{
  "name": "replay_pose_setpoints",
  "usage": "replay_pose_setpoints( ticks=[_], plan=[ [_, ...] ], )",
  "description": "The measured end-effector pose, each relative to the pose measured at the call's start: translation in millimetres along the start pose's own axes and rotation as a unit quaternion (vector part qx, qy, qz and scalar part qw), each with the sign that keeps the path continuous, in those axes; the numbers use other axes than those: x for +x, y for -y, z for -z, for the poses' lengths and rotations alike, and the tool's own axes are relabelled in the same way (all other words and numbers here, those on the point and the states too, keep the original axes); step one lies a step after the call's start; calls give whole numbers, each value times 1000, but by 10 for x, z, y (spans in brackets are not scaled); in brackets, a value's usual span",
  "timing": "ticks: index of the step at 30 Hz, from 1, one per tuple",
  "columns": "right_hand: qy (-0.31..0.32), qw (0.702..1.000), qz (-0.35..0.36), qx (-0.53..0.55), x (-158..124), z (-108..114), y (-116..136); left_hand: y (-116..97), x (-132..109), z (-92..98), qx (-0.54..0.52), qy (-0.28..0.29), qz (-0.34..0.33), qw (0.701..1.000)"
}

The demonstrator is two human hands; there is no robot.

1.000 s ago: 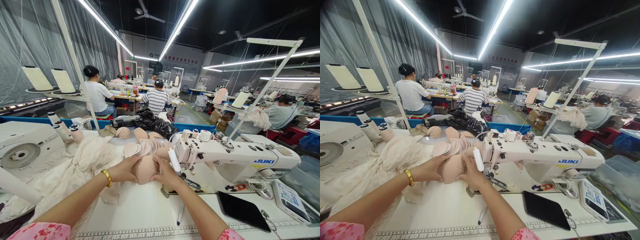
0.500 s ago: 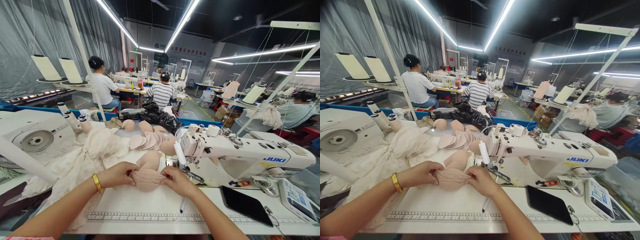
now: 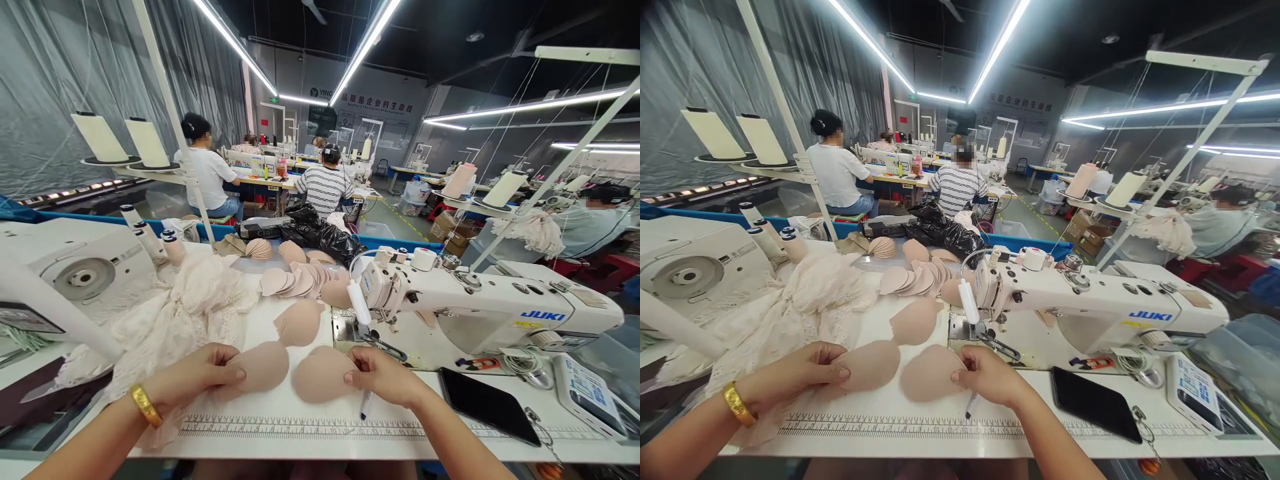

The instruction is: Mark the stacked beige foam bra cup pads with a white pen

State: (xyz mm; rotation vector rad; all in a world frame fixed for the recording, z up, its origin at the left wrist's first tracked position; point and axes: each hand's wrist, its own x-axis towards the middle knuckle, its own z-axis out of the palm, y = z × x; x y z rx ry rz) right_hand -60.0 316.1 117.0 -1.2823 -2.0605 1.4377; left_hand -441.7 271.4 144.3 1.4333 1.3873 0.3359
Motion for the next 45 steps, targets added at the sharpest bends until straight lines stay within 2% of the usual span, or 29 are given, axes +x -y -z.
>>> replay_pose_setpoints(
  ticks=[2, 4, 6, 8, 10, 14, 16, 19, 24, 28, 35, 39, 45],
  plan=[
    [-25, 1000, -17, -3, -40, 15, -14, 65, -96, 98, 30, -46, 23, 998],
    [-71, 996, -29, -37, -90, 7, 27, 98, -192, 163, 86, -142, 28, 986],
    [-132, 985, -17, -108, -135, -21, 125, 68, -245, 158, 171, -263, -7, 949],
    [-170, 968, 18, -182, -143, -66, 256, -39, -199, 71, 244, -340, -68, 906],
    [-172, 960, 53, -213, -93, -123, 377, -206, -28, -78, 277, -334, -115, 894],
    [-181, 959, 70, -209, 131, -224, 474, -539, 545, -369, 312, -257, -134, 905],
    [-191, 957, 73, -207, 245, -237, 455, -629, 807, -421, 323, -232, -140, 907],
    [-202, 955, 76, -205, 365, -207, 398, -665, 1033, -340, 341, -192, -150, 908],
    [-200, 956, 79, -198, 518, -139, 312, -649, 1016, -18, 344, -121, -176, 914],
    [-204, 957, 92, -187, 719, -110, 264, -604, 896, 121, 330, -123, -157, 923],
    [-182, 963, 117, -160, 1098, -97, 306, -416, 883, 136, 337, -168, -111, 920],
    [-174, 969, 98, -147, 1195, -103, 311, -400, 904, 132, 339, -169, -119, 918],
    [-157, 971, 56, -172, 1308, -61, 282, -394, 946, 172, 338, -161, -92, 922]
  ],
)
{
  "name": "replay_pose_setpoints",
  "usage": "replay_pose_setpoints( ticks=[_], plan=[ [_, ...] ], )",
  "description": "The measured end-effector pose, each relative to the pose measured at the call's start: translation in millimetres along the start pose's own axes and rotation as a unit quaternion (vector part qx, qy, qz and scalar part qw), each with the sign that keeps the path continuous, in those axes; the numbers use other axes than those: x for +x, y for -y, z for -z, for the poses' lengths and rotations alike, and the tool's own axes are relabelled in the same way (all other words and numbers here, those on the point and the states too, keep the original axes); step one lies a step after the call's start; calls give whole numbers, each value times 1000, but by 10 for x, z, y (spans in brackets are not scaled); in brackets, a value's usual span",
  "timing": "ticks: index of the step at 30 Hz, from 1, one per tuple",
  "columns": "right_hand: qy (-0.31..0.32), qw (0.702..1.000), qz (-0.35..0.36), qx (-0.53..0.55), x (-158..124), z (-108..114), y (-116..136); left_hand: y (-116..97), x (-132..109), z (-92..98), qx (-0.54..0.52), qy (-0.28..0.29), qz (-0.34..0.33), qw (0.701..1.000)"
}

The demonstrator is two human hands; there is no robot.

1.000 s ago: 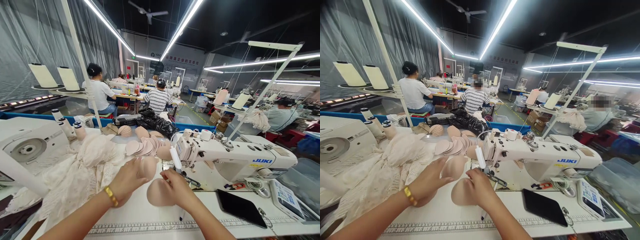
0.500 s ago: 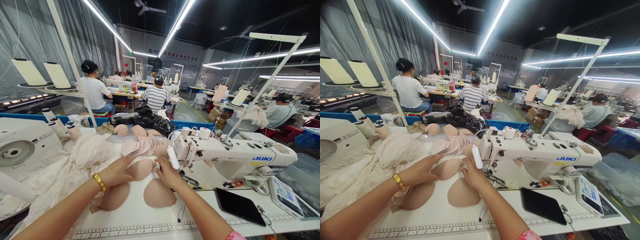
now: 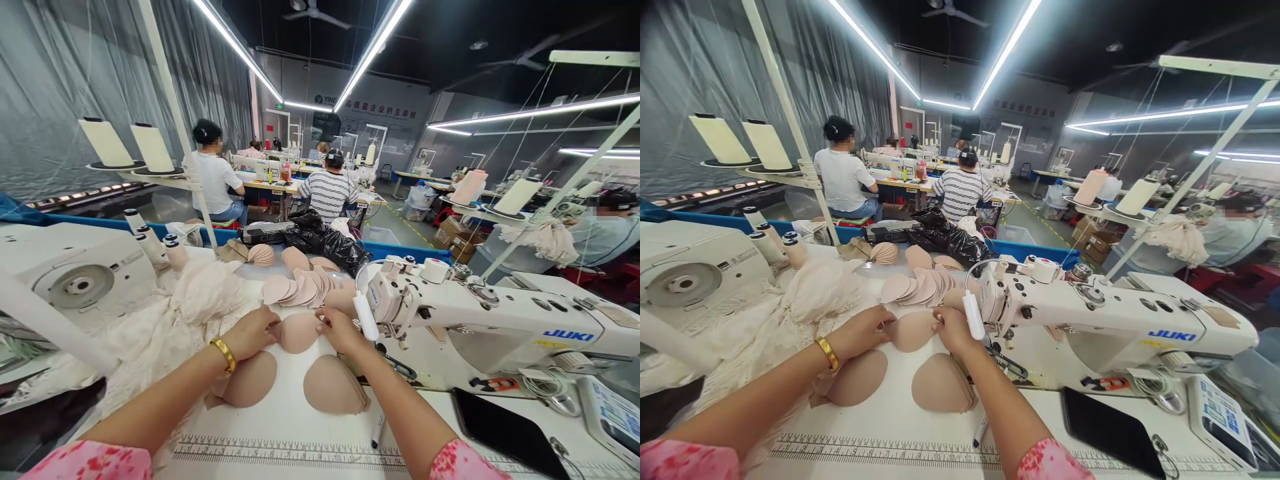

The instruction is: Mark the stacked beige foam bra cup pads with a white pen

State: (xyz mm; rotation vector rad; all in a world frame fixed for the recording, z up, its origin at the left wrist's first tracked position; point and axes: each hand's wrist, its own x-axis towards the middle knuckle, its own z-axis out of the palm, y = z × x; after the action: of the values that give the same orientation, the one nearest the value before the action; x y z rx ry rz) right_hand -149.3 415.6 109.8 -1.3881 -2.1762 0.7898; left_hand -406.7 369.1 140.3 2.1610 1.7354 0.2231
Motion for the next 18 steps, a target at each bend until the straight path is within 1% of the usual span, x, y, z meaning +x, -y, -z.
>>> replay_pose_setpoints(
  ticks=[5, 10, 14, 16, 18],
  plan=[
    [18, 999, -7, -38, 83, -17, -9, 22, 83, -28, -6, 22, 33, 999],
    [-12, 998, 0, -55, 43, -53, -5, -23, 102, -42, 5, 35, 43, 998],
    [-18, 1000, 6, -7, -31, -49, 8, -86, 44, 14, -22, 25, 33, 999],
    [-9, 999, 5, 33, -102, -21, 38, -114, -20, 93, -53, 21, 26, 998],
    [5, 997, 8, 76, -230, 28, 95, -140, -132, 209, -95, 25, 17, 995]
  ],
)
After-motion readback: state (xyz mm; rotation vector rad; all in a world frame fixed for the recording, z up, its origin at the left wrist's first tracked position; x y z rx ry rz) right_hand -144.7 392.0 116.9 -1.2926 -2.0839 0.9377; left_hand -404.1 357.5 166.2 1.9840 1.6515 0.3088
